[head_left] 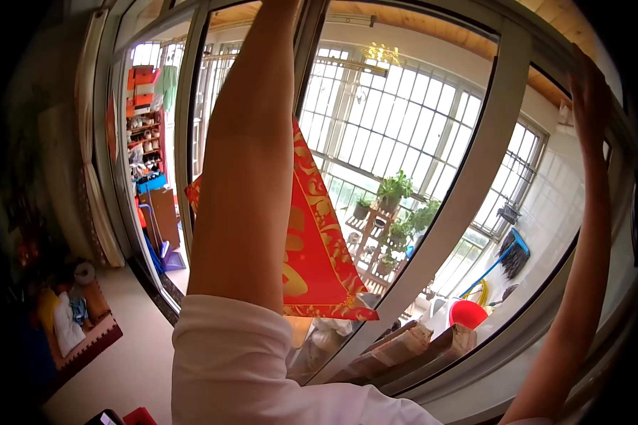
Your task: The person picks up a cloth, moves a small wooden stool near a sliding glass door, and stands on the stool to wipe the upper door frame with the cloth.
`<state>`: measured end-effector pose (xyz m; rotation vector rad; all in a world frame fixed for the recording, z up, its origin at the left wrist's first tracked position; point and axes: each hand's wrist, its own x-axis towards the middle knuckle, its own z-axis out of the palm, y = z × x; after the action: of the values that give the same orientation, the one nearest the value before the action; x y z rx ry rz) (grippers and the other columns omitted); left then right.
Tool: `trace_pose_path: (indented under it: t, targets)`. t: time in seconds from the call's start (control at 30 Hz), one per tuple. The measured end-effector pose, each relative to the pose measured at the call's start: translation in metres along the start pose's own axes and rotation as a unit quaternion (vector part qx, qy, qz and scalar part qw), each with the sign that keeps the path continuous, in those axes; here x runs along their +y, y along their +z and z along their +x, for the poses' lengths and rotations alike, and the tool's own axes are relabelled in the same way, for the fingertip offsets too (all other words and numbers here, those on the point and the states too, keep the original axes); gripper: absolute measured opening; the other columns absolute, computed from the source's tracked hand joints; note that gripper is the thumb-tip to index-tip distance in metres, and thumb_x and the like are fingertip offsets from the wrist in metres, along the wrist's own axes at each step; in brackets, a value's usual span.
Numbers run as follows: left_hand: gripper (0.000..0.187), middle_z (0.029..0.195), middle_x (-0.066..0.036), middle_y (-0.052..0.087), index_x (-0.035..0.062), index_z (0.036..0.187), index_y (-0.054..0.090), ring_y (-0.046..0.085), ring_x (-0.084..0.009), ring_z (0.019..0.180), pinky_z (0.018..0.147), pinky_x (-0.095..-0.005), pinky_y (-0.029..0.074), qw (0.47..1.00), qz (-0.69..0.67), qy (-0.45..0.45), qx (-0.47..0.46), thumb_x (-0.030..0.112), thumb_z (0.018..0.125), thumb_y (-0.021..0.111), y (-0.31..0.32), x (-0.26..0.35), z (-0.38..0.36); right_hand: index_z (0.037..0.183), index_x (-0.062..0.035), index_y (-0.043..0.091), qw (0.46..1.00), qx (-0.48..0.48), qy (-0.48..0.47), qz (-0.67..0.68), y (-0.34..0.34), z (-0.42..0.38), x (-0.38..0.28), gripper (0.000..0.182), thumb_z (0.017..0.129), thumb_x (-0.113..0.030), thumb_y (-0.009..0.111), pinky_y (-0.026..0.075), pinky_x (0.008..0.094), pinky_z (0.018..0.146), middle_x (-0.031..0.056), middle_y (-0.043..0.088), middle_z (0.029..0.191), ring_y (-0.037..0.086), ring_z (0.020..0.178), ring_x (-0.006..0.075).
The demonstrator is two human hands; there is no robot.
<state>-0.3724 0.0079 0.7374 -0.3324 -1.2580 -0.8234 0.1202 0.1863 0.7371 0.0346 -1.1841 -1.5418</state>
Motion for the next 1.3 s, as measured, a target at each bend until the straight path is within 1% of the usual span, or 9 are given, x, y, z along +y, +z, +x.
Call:
trace_pose_path:
  t: [0.27, 0.6, 0.67, 0.7, 0.87, 1.07, 1.1, 1.13, 1.3]
  targets:
    - [0.035, 0.115, -0.017, 0.052, -0.0002, 0.106, 0.058, 0.044, -0.0339, 0.111, 0.093, -0.0514, 0.034, 0.930, -0.217, 0.057, 0.291, 0.025, 0.083, 0.053, -0.099, 0.113, -0.043, 0.128, -0.0118, 0.048, 0.999, -0.006, 0.041, 0.001, 0.005, 0.002, -0.006, 0.038, 0.096, -0.032, 0.042, 0.047, 0.0381, 0.089, 0.0118, 0.058, 0.117, 0.058, 0.106, 0.0266]
    - [0.029, 0.107, -0.012, 0.056, 0.0033, 0.093, 0.062, 0.050, -0.0351, 0.100, 0.089, -0.0554, 0.036, 0.947, -0.110, 0.042, 0.299, 0.029, 0.083, 0.053, -0.016, 0.077, -0.021, 0.124, -0.0108, 0.050, 0.998, 0.000, 0.054, 0.036, 0.000, 0.000, -0.011, 0.034, 0.091, -0.020, 0.051, 0.046, 0.0378, 0.088, 0.0110, 0.059, 0.113, 0.058, 0.102, 0.0257]
    - [0.027, 0.103, -0.011, 0.057, 0.0048, 0.095, 0.059, 0.054, -0.0345, 0.096, 0.086, -0.0543, 0.040, 0.965, -0.060, -0.004, 0.254, 0.028, 0.086, 0.048, 0.011, 0.053, -0.008, 0.127, -0.0088, 0.049, 0.997, -0.022, 0.067, 0.035, -0.005, 0.000, -0.015, 0.038, 0.092, -0.023, 0.049, 0.042, 0.0390, 0.095, 0.0121, 0.055, 0.121, 0.052, 0.113, 0.0262]
    - [0.030, 0.107, -0.012, 0.057, 0.0071, 0.106, 0.057, 0.053, -0.0339, 0.100, 0.088, -0.0497, 0.041, 0.941, -0.254, -0.221, 0.037, 0.026, 0.089, 0.042, -0.033, 0.052, -0.006, 0.127, -0.0087, 0.049, 0.996, -0.028, 0.071, 0.049, -0.008, 0.001, -0.015, 0.038, 0.091, -0.021, 0.050, 0.042, 0.0389, 0.095, 0.0121, 0.055, 0.120, 0.053, 0.112, 0.0265]
    - [0.033, 0.114, -0.010, 0.057, 0.0098, 0.112, 0.055, 0.050, -0.0274, 0.109, 0.086, -0.0482, 0.040, 0.995, -0.011, -0.014, -0.102, 0.029, 0.090, 0.039, -0.021, 0.010, 0.007, 0.117, -0.0114, 0.057, 0.992, -0.026, 0.107, 0.056, -0.009, 0.010, -0.018, 0.034, 0.083, -0.013, 0.058, 0.041, 0.0412, 0.093, 0.0097, 0.056, 0.115, 0.054, 0.107, 0.0258]
    - [0.034, 0.088, -0.017, 0.063, 0.0059, 0.098, 0.061, 0.060, -0.0337, 0.082, 0.065, -0.0456, 0.051, 0.991, -0.071, 0.022, 0.111, 0.034, 0.089, 0.045, -0.054, 0.093, -0.001, 0.115, -0.0112, 0.058, 0.987, -0.038, 0.155, 0.013, -0.002, 0.016, -0.018, 0.036, 0.081, -0.022, 0.063, 0.041, 0.0386, 0.090, 0.0083, 0.059, 0.107, 0.055, 0.102, 0.0250]
    - [0.033, 0.079, -0.017, 0.064, 0.0041, 0.089, 0.064, 0.060, -0.0330, 0.072, 0.061, -0.0459, 0.051, 0.992, -0.109, -0.057, -0.009, 0.033, 0.088, 0.046, -0.097, 0.118, 0.001, 0.115, -0.0112, 0.058, 0.987, -0.037, 0.155, 0.012, -0.001, 0.015, -0.017, 0.036, 0.081, -0.022, 0.063, 0.041, 0.0386, 0.090, 0.0083, 0.059, 0.107, 0.055, 0.102, 0.0250]
    - [0.034, 0.081, -0.016, 0.064, 0.0030, 0.088, 0.063, 0.061, -0.0319, 0.077, 0.061, -0.0449, 0.051, 0.987, -0.040, 0.010, 0.158, 0.034, 0.088, 0.047, -0.092, 0.135, -0.006, 0.114, -0.0112, 0.058, 0.989, -0.032, 0.145, 0.009, 0.000, 0.015, -0.014, 0.036, 0.081, -0.023, 0.063, 0.041, 0.0383, 0.089, 0.0081, 0.059, 0.106, 0.056, 0.100, 0.0249]
    - [0.033, 0.092, -0.012, 0.063, 0.0066, 0.082, 0.064, 0.058, -0.0302, 0.089, 0.071, -0.0454, 0.048, 0.935, -0.315, 0.103, 0.126, 0.035, 0.087, 0.049, -0.159, 0.200, -0.018, 0.114, -0.0113, 0.058, 0.988, -0.052, 0.145, 0.013, -0.001, 0.016, -0.013, 0.034, 0.084, -0.026, 0.061, 0.041, 0.0387, 0.089, 0.0081, 0.059, 0.106, 0.055, 0.101, 0.0253]
